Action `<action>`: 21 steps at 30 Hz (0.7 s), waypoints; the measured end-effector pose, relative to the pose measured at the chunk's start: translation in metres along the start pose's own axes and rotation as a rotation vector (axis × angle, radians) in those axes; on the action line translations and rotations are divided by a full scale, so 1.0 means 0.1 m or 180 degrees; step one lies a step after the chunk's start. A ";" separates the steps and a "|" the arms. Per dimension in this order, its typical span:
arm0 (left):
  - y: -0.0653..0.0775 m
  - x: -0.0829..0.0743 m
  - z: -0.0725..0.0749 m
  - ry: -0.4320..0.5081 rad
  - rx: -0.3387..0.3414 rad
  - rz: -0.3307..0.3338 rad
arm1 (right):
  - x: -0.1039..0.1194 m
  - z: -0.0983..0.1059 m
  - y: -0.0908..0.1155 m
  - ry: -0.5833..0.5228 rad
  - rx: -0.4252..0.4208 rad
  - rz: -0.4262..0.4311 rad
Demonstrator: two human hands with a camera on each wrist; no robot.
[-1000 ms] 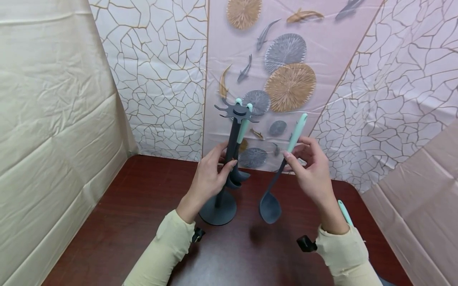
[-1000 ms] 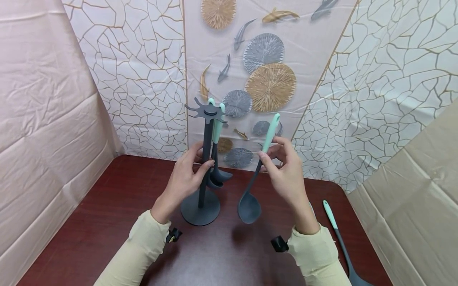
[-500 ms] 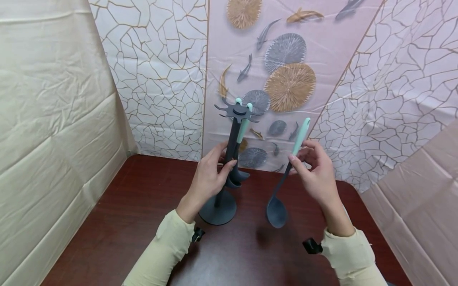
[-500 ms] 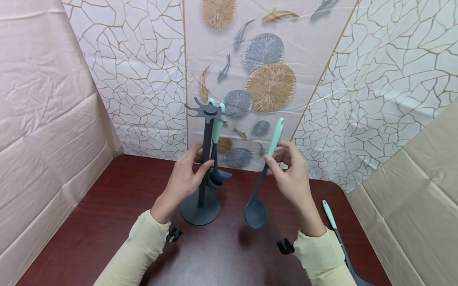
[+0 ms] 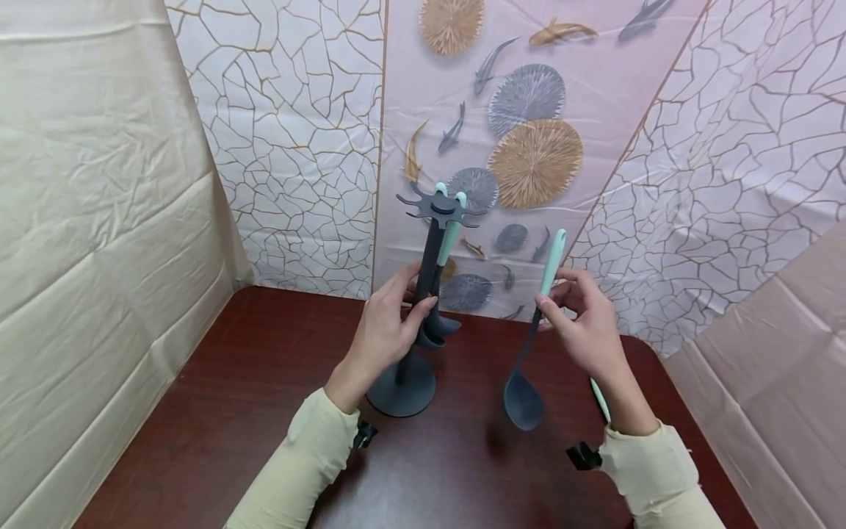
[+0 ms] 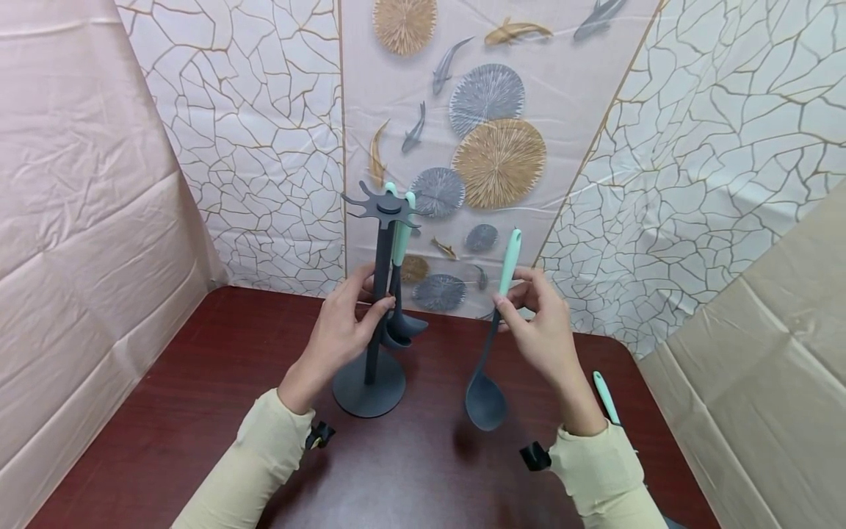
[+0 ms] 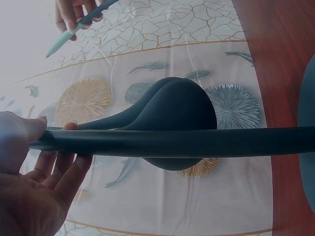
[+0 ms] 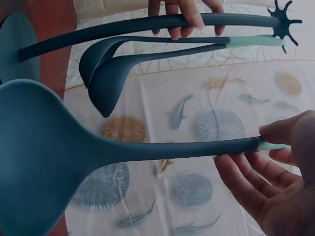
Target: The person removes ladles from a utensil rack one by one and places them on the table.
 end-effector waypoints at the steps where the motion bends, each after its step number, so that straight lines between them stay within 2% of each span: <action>1: 0.00 0.00 0.00 -0.0015 0.0003 0.0007 | -0.01 0.01 0.01 0.0042 0.0021 -0.0010; 9: 0.01 -0.01 0.00 -0.0042 -0.0015 -0.0003 | -0.09 0.08 0.06 0.0340 0.0144 -0.0086; 21: 0.01 0.00 -0.01 -0.0034 -0.0028 0.0004 | -0.22 0.17 0.09 0.0424 0.0150 -0.0234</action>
Point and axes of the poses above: each hand's wrist, its own y-axis away from the middle knuckle, its own z-axis out of the back of the hand, x = y × z, the point moved 2 cm from there along -y, towards the middle knuckle, and after that the axes turned 13 degrees about -y, right-handed, at the moved point
